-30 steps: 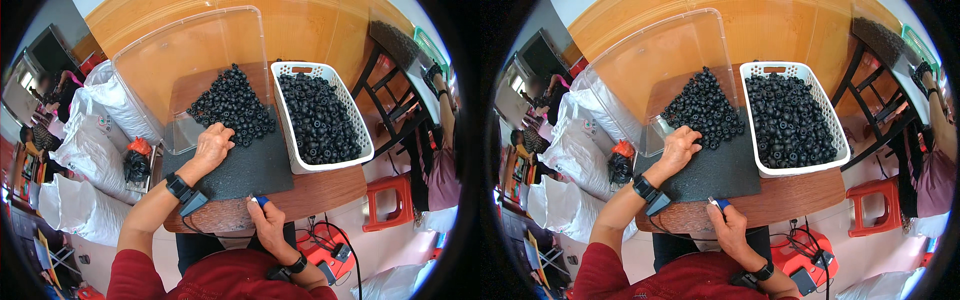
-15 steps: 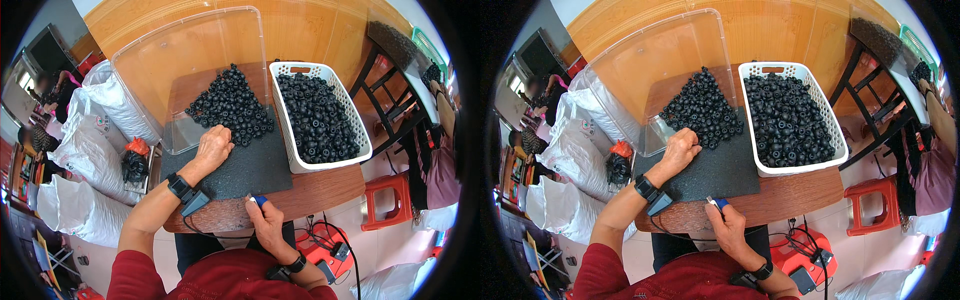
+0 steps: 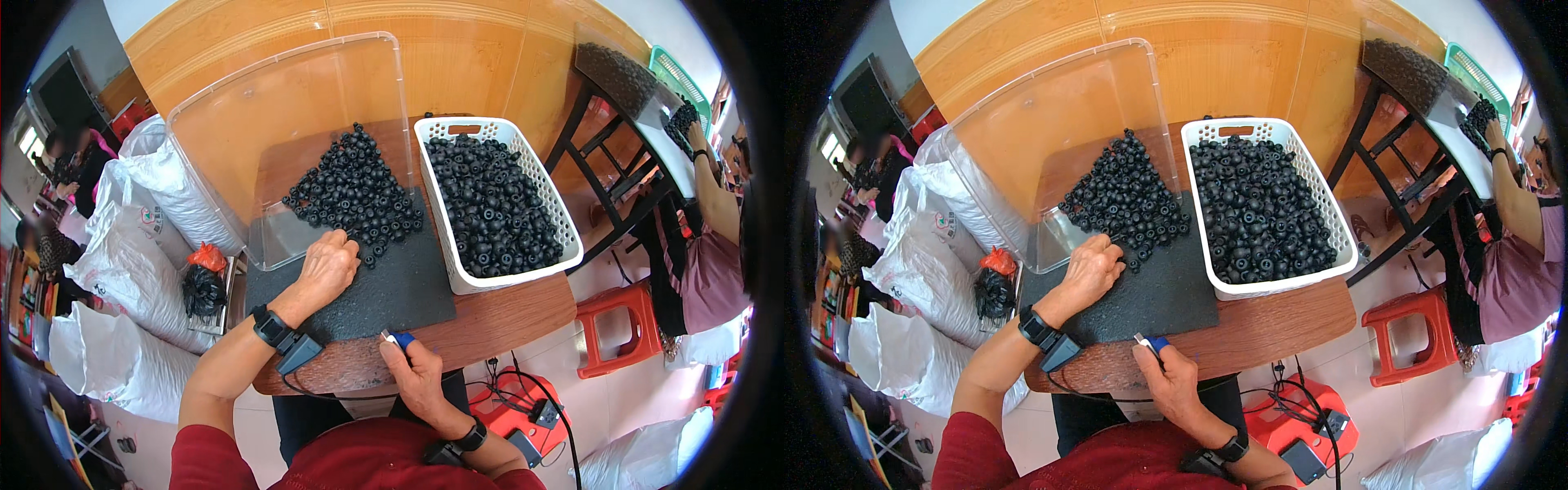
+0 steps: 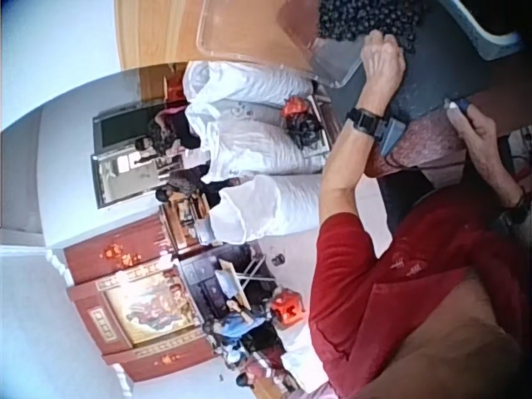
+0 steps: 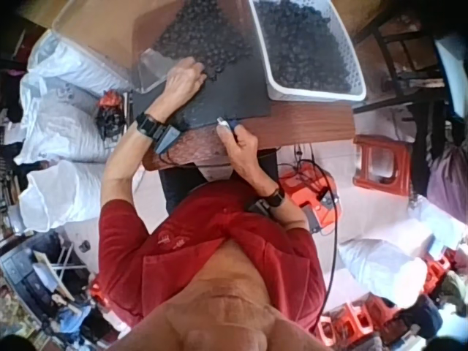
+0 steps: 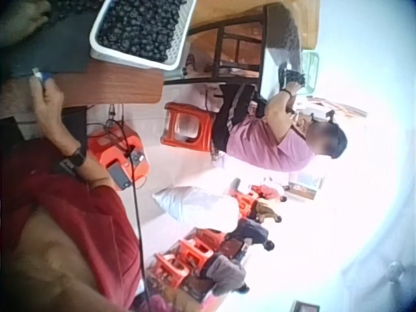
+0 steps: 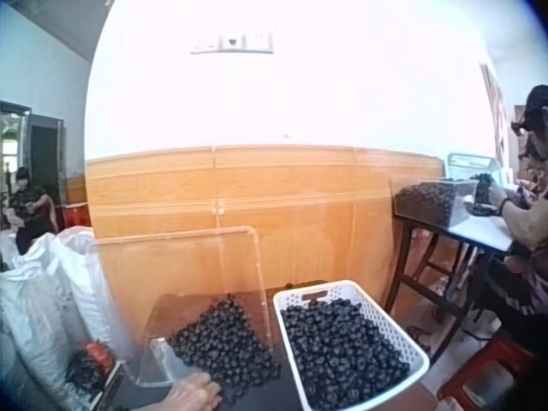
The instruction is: Sorting and trimming black rubber gaskets in a manufacturing environment.
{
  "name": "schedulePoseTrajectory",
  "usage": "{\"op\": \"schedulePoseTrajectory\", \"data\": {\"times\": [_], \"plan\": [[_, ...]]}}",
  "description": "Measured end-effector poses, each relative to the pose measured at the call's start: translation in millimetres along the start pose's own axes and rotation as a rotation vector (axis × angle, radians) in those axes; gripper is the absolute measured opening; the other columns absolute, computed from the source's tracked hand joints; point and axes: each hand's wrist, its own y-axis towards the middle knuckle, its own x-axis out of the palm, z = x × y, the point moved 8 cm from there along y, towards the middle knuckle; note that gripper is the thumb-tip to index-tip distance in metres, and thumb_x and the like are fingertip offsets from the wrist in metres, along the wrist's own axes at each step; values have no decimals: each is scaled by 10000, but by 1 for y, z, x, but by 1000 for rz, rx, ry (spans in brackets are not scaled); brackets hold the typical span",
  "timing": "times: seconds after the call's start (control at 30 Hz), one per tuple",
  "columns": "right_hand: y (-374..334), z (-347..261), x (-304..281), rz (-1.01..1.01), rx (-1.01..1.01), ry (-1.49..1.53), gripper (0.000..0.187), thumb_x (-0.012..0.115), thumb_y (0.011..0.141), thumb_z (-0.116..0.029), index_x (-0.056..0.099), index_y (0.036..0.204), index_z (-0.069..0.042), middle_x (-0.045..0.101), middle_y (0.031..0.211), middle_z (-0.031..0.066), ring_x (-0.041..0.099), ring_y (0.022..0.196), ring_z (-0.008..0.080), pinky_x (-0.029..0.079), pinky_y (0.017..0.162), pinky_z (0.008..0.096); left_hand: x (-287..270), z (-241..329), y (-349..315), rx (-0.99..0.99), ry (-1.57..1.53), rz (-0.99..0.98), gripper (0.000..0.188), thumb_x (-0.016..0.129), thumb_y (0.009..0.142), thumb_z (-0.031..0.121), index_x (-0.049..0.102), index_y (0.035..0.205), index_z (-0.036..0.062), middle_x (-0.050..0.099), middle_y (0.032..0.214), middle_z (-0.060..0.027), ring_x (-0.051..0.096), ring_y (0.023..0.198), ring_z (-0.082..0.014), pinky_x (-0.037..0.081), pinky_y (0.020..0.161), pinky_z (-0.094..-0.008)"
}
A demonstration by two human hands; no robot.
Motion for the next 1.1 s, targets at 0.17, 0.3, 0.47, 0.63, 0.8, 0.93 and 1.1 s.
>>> {"op": "schedulePoseTrajectory", "data": {"times": [0.17, 0.3, 0.47, 0.63, 0.8, 0.93, 1.1], "plan": [[2, -3, 0, 21, -22, -7, 201, 618, 895, -146, 573, 805, 28, 500, 590, 66, 456, 542, 104, 389, 494, 288, 4, 5, 4, 26, 87, -128, 123, 634, 681, 70, 573, 728, -26, 541, 690, -149, 572, 699, -333, 473, 635, -413], [3, -4, 0, 16, -31, -28, 199, 616, 895, -147, 574, 811, 28, 495, 584, 64, 453, 540, 103, 384, 492, 291, 11, 16, -2, 127, 199, -171, 99, 609, 664, 69, 551, 693, -6, 551, 680, -144, 585, 681, -316, 487, 635, -395], [1, 1, 0, 2, -37, -28, 212, 600, 910, -169, 583, 821, 23, 489, 583, 66, 444, 544, 96, 372, 486, 291, 9, 19, -13, 160, 310, -205, 89, 603, 654, 54, 544, 702, 8, 552, 710, -140, 590, 698, -294, 491, 631, -377], [-1, 2, 0, 2, 37, 44, 215, 602, 914, -186, 600, 856, 21, 481, 593, 34, 429, 561, 77, 366, 488, 278, -6, 10, -24, 99, 210, -161, 177, 644, 628, 3, 625, 804, -13, 583, 740, -130, 598, 733, -251, 510, 623, -326], [1, 6, -2, -16, 129, 112, 204, 600, 919, -187, 613, 897, 15, 483, 624, 9, 422, 590, 63, 366, 502, 264, -20, -4, -47, -535, -929, -140, 230, 680, 732, -18, 639, 958, -27, 628, 831, -88, 592, 714, -164, 491, 619, -261], [6, -16, 1, -47, 53, 64, 165, 600, 913, -152, 615, 925, 12, 493, 629, 32, 431, 582, 76, 372, 508, 267, -20, 19, -73, -743, -1499, -65, 207, 674, 796, -12, 634, 998, -29, 659, 944, -106, 608, 736, -135, 504, 643, -248], [13, -37, 9, -42, -97, -2, 146, 614, 898, -131, 609, 917, 14, 509, 622, 76, 459, 547, 119, 381, 501, 285, -18, 35, -89, -794, -1771, -7, 204, 660, 800, -27, 626, 1001, -41, 651, 939, -126, 613, 737, -163, 521, 658, -276]]}}
